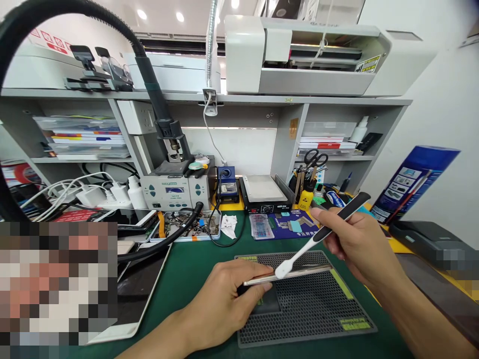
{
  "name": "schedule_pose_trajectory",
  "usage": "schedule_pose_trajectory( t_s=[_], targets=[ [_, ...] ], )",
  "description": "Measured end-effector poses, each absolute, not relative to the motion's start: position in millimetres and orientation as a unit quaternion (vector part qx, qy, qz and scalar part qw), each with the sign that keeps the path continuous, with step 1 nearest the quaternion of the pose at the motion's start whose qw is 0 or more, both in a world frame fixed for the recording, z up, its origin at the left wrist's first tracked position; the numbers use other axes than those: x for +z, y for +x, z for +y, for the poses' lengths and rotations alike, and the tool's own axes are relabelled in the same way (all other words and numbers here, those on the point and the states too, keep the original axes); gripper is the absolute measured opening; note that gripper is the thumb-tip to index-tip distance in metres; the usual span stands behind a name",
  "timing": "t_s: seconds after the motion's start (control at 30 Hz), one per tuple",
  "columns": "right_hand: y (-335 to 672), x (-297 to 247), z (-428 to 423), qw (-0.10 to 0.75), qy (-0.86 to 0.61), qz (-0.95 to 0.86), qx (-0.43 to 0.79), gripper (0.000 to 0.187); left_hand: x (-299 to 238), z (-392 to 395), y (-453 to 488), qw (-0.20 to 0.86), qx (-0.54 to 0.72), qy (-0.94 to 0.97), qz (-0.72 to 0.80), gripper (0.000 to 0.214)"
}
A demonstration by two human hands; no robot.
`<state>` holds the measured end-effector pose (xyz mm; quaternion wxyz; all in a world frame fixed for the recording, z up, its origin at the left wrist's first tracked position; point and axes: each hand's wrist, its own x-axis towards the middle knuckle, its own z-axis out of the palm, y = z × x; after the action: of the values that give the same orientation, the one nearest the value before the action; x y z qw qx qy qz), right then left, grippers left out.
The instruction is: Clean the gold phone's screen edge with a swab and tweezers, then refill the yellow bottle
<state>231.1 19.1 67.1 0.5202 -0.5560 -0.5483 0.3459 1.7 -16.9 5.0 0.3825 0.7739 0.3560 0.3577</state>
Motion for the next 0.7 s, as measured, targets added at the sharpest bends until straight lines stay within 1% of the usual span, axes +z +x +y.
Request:
schedule_pose_trajectory(
  t_s=[0.1, 0.17, 0.27, 0.33, 0.43, 0.5, 0.57, 0.63, 0.67, 0.7],
  targets=[
    [231.2, 66.0, 20.8, 0.489, -0.561, -0.555, 0.372, 0.049, 4.6, -17.1, 1.4, 0.381, 0.354, 0.774, 0.361, 0.034],
    [234.7, 65.2, 23.5, 0.471, -0.574, -0.568, 0.356, 0.053, 4.3, -17.0, 1.3, 0.377, 0.353, 0.778, 0.358, 0.033],
    [242.7, 65.4, 27.8, 0.491, -0.576, -0.558, 0.339, 0.055, 4.0, -16.7, 1.3, 0.369, 0.357, 0.779, 0.360, 0.029],
    [244.9, 65.5, 28.8, 0.489, -0.569, -0.548, 0.370, 0.054, 4.4, -16.6, 1.3, 0.372, 0.355, 0.778, 0.362, 0.029],
    [243.0, 65.1, 27.6, 0.413, -0.571, -0.580, 0.409, 0.060, 5.0, -16.3, 1.3, 0.379, 0.346, 0.779, 0.360, 0.031],
    [243.1, 65.9, 27.4, 0.383, -0.585, -0.602, 0.386, 0.064, 5.1, -15.9, 1.4, 0.375, 0.342, 0.779, 0.367, 0.031],
    [246.3, 68.0, 28.2, 0.415, -0.597, -0.589, 0.353, 0.063, 5.1, -15.5, 1.6, 0.370, 0.341, 0.778, 0.377, 0.030],
    [250.0, 70.1, 29.2, 0.461, -0.581, -0.563, 0.364, 0.063, 5.7, -15.4, 2.1, 0.370, 0.340, 0.776, 0.381, 0.030],
    [251.2, 70.6, 29.6, 0.463, -0.569, -0.562, 0.381, 0.064, 6.1, -15.5, 2.4, 0.372, 0.341, 0.776, 0.379, 0.030],
    [251.8, 70.7, 29.9, 0.446, -0.560, -0.574, 0.397, 0.065, 6.4, -15.6, 2.6, 0.375, 0.341, 0.776, 0.375, 0.030]
  ],
)
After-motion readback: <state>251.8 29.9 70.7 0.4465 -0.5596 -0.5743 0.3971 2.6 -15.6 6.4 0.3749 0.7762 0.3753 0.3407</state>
